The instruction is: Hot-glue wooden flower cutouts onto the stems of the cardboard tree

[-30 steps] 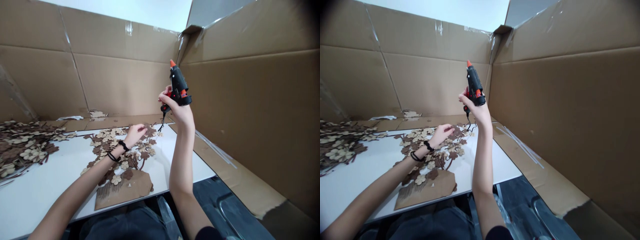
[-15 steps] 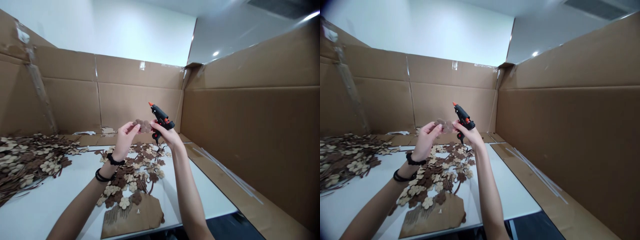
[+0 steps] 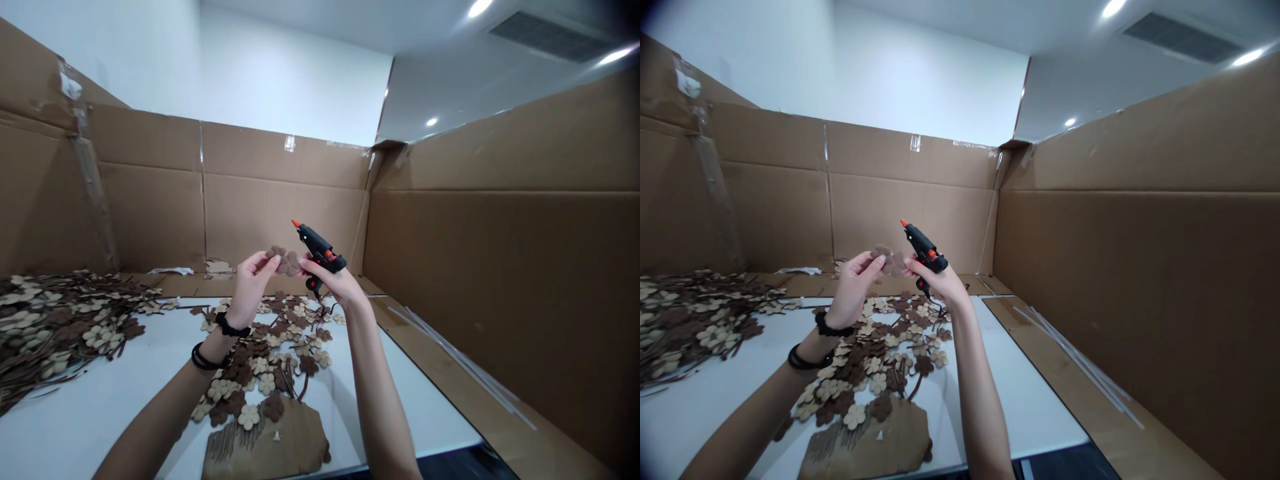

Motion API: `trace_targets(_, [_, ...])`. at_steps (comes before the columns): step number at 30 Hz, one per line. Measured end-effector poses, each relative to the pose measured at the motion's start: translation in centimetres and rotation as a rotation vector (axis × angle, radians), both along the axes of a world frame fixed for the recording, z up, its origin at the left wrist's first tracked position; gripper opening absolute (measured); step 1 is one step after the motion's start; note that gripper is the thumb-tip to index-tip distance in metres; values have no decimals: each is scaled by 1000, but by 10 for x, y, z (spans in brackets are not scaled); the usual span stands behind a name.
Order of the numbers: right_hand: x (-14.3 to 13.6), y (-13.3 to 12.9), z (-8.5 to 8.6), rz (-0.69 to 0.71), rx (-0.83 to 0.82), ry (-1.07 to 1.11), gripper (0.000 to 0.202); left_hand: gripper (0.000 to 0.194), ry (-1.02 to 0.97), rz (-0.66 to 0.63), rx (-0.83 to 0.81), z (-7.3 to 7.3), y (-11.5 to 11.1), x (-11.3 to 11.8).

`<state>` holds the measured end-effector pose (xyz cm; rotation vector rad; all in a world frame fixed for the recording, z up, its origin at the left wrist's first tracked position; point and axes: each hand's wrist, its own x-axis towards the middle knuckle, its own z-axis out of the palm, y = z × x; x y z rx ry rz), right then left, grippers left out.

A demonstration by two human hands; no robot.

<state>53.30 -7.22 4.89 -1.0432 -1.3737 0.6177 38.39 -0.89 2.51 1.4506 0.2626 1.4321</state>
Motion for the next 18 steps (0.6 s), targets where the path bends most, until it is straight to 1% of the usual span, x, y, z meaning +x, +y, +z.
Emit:
trace_targets(2, [0, 0, 0, -16, 15, 0, 29, 28, 15, 42, 38, 0, 1, -1])
trace_targets(5, [0, 0, 0, -54, 43, 6, 30, 31, 46, 209, 125, 1, 1, -6])
trace_targets(6, [0, 1, 0, -68, 52, 9, 31, 30, 54, 235, 133, 2, 1, -8])
trace_targets(7, [0, 1, 0, -81, 57, 12, 31, 29, 60, 227, 120, 3, 1, -10])
trace_targets(11, [1, 1, 1, -117, 61, 34, 32, 26, 72, 105, 1, 5, 1, -13])
trace_targets(15, [1, 2, 0, -85, 61, -14, 30, 27, 74, 96, -39, 5, 1, -10])
trace_targets(18, [0, 5, -3, -67, 78, -28, 29, 25, 74, 133, -47, 2, -1, -7])
